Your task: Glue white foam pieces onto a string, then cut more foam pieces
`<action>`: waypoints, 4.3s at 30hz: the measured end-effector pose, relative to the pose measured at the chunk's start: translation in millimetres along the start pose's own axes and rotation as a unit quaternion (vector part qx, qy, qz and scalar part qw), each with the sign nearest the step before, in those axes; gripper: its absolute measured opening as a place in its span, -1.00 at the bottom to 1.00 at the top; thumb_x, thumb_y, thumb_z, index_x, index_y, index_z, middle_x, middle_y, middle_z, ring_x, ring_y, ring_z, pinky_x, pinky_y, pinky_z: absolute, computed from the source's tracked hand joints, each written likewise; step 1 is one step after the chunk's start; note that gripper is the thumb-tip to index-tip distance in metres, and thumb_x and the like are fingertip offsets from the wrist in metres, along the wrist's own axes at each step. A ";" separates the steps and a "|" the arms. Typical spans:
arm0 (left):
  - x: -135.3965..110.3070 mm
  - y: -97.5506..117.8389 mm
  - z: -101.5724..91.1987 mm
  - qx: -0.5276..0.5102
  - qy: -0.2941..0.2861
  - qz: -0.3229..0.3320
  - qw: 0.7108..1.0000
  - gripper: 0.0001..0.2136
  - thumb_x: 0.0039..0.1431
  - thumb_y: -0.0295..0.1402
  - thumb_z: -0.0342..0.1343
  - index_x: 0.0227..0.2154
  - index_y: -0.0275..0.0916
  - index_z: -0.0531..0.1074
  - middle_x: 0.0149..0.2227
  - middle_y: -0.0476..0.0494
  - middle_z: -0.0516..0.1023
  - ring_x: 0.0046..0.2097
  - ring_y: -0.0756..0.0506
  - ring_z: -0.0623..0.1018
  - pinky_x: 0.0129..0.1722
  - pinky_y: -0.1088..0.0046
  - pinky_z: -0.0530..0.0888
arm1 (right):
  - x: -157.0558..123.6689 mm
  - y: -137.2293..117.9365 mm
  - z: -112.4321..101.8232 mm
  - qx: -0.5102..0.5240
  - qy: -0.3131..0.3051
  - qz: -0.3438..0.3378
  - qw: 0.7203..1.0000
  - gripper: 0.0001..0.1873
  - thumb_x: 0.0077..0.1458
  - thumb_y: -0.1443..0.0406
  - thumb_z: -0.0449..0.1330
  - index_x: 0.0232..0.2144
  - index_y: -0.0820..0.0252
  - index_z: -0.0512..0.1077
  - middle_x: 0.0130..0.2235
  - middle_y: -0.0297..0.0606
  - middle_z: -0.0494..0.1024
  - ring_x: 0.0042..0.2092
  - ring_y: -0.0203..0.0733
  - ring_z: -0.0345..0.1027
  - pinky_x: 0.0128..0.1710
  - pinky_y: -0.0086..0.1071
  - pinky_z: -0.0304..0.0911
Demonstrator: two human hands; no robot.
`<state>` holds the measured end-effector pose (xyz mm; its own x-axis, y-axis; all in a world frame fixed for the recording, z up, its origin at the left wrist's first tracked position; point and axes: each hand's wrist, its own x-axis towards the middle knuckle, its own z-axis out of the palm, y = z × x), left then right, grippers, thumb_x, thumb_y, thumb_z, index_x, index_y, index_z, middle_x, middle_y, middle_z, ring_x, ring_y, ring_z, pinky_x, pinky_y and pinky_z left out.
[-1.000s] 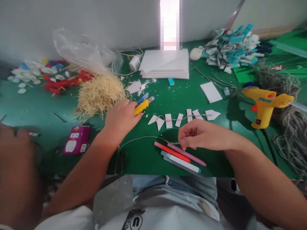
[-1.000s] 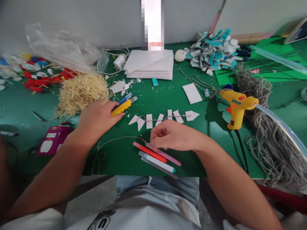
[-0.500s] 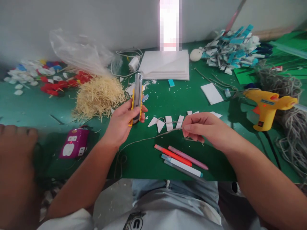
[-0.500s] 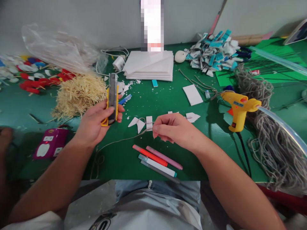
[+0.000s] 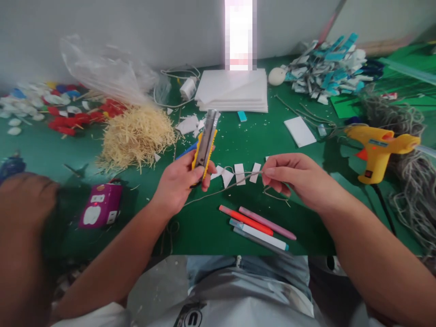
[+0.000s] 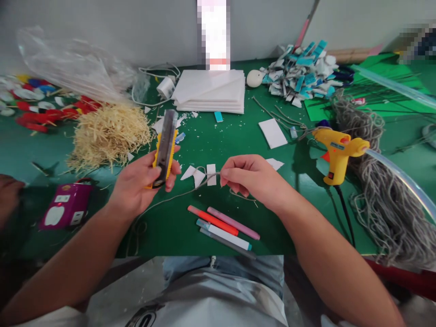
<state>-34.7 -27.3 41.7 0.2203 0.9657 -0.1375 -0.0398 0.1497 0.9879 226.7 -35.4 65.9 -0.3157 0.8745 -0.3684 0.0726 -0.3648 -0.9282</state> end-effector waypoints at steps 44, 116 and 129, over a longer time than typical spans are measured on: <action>-10.2 13.9 -11.5 0.138 -0.172 -0.116 0.968 -0.57 0.08 -0.21 0.38 0.00 -0.27 0.62 -0.46 -0.08 0.65 -0.50 -0.01 0.55 -0.49 0.57 0.51 | -4.5 1.9 5.5 0.002 0.186 -0.125 0.975 -0.85 -0.04 0.24 0.31 -0.60 0.10 0.52 -0.60 -0.37 0.44 -0.56 -0.36 0.24 -0.58 -0.42 0.15; -8.9 11.2 -16.7 0.294 -0.249 -0.036 0.922 -0.46 0.17 -0.16 0.21 0.19 -0.23 0.59 -0.52 0.04 0.58 -0.54 0.06 0.37 -0.54 0.64 0.33 | -0.1 19.3 -1.6 -0.052 -0.045 -0.204 0.976 -0.68 0.18 0.24 0.37 0.00 -0.07 0.70 0.17 -0.29 0.70 0.27 -0.01 0.52 0.34 -0.12 0.30; -12.3 7.2 -16.2 0.246 -0.204 -0.080 0.944 -0.45 0.20 -0.12 0.21 0.20 -0.27 0.54 -0.45 -0.01 0.61 -0.49 0.04 0.47 -0.52 0.63 0.43 | 4.4 19.7 7.2 -0.080 0.079 -0.166 0.980 -0.76 0.11 0.11 0.37 -0.44 0.13 0.59 -0.39 -0.31 0.64 -0.33 -0.23 0.41 -0.26 -0.33 0.28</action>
<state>-53.5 -34.7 49.4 0.5466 0.7615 -0.3484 0.4616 0.0731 0.8841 220.0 -41.1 46.3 -0.1980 0.9795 -0.0370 0.1423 -0.0086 -0.9898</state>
